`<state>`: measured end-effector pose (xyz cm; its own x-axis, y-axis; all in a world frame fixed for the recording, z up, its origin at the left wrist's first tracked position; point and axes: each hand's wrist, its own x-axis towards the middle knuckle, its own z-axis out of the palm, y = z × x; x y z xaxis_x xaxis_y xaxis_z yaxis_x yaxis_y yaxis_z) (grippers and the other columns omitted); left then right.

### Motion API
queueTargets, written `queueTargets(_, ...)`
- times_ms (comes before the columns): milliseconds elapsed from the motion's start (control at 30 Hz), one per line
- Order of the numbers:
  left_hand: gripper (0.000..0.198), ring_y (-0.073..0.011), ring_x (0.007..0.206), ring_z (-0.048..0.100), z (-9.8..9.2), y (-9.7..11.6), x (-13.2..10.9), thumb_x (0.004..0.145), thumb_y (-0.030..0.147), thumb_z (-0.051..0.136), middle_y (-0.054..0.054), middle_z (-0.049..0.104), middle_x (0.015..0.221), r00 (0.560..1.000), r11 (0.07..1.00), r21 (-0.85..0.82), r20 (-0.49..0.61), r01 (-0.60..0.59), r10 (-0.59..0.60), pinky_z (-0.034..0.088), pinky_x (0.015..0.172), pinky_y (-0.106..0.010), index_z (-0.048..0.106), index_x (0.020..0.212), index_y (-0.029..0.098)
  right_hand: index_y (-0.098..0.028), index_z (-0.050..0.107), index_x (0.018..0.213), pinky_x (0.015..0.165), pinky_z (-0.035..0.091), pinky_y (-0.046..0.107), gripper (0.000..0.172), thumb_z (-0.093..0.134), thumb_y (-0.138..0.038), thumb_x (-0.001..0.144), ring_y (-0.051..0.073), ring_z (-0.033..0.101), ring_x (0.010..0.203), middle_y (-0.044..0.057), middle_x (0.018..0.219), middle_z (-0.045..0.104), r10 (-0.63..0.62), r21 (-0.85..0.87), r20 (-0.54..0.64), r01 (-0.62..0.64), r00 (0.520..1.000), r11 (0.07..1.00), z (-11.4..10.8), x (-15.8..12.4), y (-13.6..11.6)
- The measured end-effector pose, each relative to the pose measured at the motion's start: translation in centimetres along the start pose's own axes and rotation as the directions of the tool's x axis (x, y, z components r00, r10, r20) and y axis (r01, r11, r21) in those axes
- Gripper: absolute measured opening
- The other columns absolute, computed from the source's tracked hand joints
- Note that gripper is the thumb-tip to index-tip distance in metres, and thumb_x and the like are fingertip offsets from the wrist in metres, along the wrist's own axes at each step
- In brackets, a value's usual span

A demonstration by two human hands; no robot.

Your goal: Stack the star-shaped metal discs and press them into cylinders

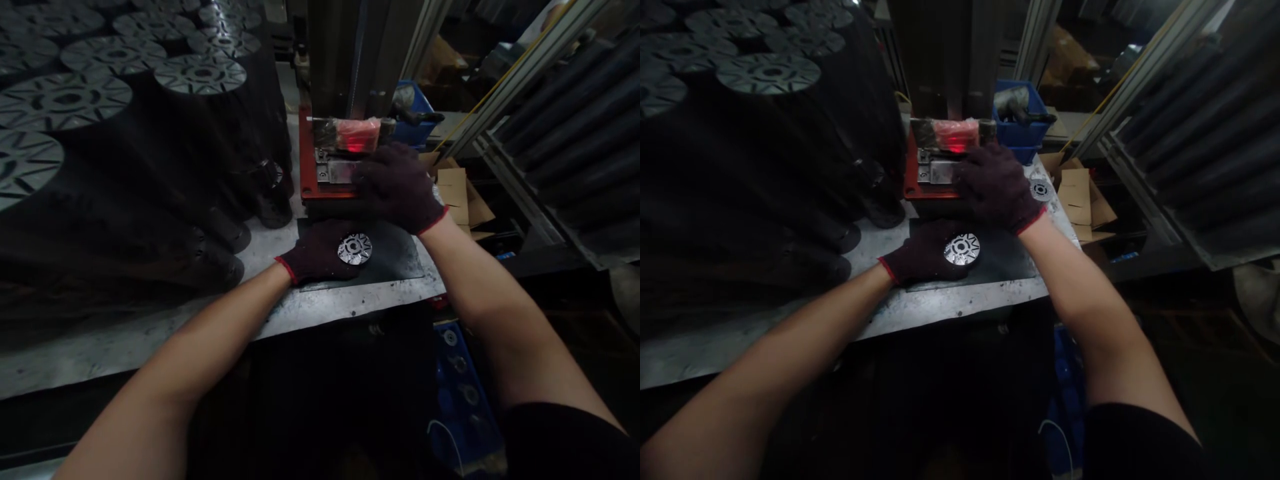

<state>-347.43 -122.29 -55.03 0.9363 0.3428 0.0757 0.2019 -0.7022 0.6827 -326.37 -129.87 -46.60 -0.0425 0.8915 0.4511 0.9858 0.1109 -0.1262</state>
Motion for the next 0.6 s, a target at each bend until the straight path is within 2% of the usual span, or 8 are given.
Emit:
queueTargets(33, 0.096, -0.039, 0.136, 0.071, 0.0, 0.1, 0.0, 0.071, 0.048, 0.103, -0.01, 0.073, 0.153, 1.0, 1.0, -0.002, 0.0, -0.004, 0.004, 0.057, 0.12, -0.05, 0.068, 0.158, 0.026, -0.021, 0.082, 0.112, 0.108, 0.053, 0.046, 0.035, 0.057, -0.045, 0.112, 0.029, 0.071, 0.119, 0.011, 0.121, 0.082, 0.099, 0.091, -0.06, -0.093, 0.993, 0.992, 0.4, -1.4, -0.6)
queueTargets(100, 0.099, -0.0382, 0.135, 0.072, 0.0, 0.2, 0.2, 0.067, 0.048, 0.106, -0.009, 0.074, 0.152, 1.0, 1.0, -0.018, 0.0, -0.007, 0.007, 0.056, 0.12, -0.05, 0.069, 0.157, 0.026, -0.022, 0.081, 0.093, 0.088, 0.056, 0.04, 0.039, 0.056, -0.045, 0.111, 0.025, 0.074, 0.098, 0.007, 0.097, 0.082, 0.325, 0.325, -0.098, -0.278, 0.941, 0.904, 1.4, -4.9, -2.3)
queueTargets(200, 0.1, -0.0375, 0.133, 0.073, 0.1, 0.3, 0.5, 0.066, 0.048, 0.107, -0.008, 0.076, 0.149, 1.0, 1.0, -0.014, 0.006, -0.016, 0.016, 0.056, 0.12, -0.05, 0.069, 0.157, 0.028, -0.022, 0.078, 0.078, 0.073, 0.052, 0.036, 0.037, 0.063, -0.045, 0.102, 0.022, 0.072, 0.078, 0.002, 0.079, 0.079, 0.545, 0.576, 0.052, -0.471, 0.837, 0.668, 3.2, -9.5, -4.1)
queueTargets(233, 0.099, -0.0378, 0.132, 0.073, 0.2, 0.3, 0.6, 0.067, 0.048, 0.106, -0.008, 0.076, 0.148, 1.0, 1.0, 0.002, 0.004, -0.023, 0.023, 0.056, 0.119, -0.051, 0.069, 0.156, 0.027, -0.021, 0.078, 0.076, 0.073, 0.051, 0.036, 0.036, 0.064, -0.045, 0.099, 0.022, 0.072, 0.077, 0.002, 0.078, 0.079, 0.573, 0.601, 0.084, -0.5, 0.815, 0.624, 3.7, -10.4, -4.4)
queueTargets(300, 0.096, -0.0385, 0.133, 0.073, 0.3, 0.2, 0.7, 0.069, 0.049, 0.103, -0.01, 0.076, 0.148, 0.999, 0.999, 0.036, -0.011, -0.034, 0.035, 0.057, 0.119, -0.051, 0.07, 0.156, 0.024, -0.021, 0.079, 0.075, 0.076, 0.051, 0.037, 0.035, 0.066, -0.046, 0.095, 0.023, 0.073, 0.079, 0.003, 0.08, 0.081, 0.598, 0.605, 0.097, -0.524, 0.796, 0.6, 4.4, -11.2, -4.6)
queueTargets(467, 0.094, -0.038, 0.133, 0.073, 0.5, 0.2, 0.7, 0.072, 0.05, 0.101, -0.012, 0.076, 0.149, 0.999, 0.998, 0.047, -0.02, -0.032, 0.033, 0.058, 0.118, -0.05, 0.069, 0.155, 0.021, -0.024, 0.081, 0.076, 0.081, 0.055, 0.038, 0.033, 0.065, -0.046, 0.095, 0.025, 0.076, 0.084, 0.002, 0.084, 0.083, 0.648, 0.664, 0.087, -0.529, 0.757, 0.529, 4.8, -11.0, -4.8)
queueTargets(533, 0.092, -0.0382, 0.132, 0.074, 0.6, 0.4, 0.8, 0.073, 0.051, 0.1, -0.012, 0.076, 0.147, 0.999, 0.997, 0.061, -0.021, -0.036, 0.037, 0.059, 0.117, -0.049, 0.07, 0.154, 0.021, -0.024, 0.081, 0.076, 0.082, 0.056, 0.039, 0.035, 0.065, -0.047, 0.096, 0.026, 0.077, 0.085, 0.003, 0.085, 0.083, 0.639, 0.646, 0.076, -0.526, 0.766, 0.553, 4.8, -10.9, -5.3)
queueTargets(600, 0.091, -0.0381, 0.129, 0.075, 0.6, 0.4, 0.9, 0.072, 0.053, 0.1, -0.012, 0.078, 0.145, 0.999, 0.996, 0.08, -0.024, -0.027, 0.029, 0.059, 0.116, -0.049, 0.072, 0.153, 0.022, -0.024, 0.081, 0.077, 0.081, 0.056, 0.039, 0.037, 0.063, -0.049, 0.099, 0.027, 0.077, 0.085, 0.004, 0.086, 0.084, 0.611, 0.583, 0.054, -0.522, 0.79, 0.623, 4.8, -10.8, -5.8)
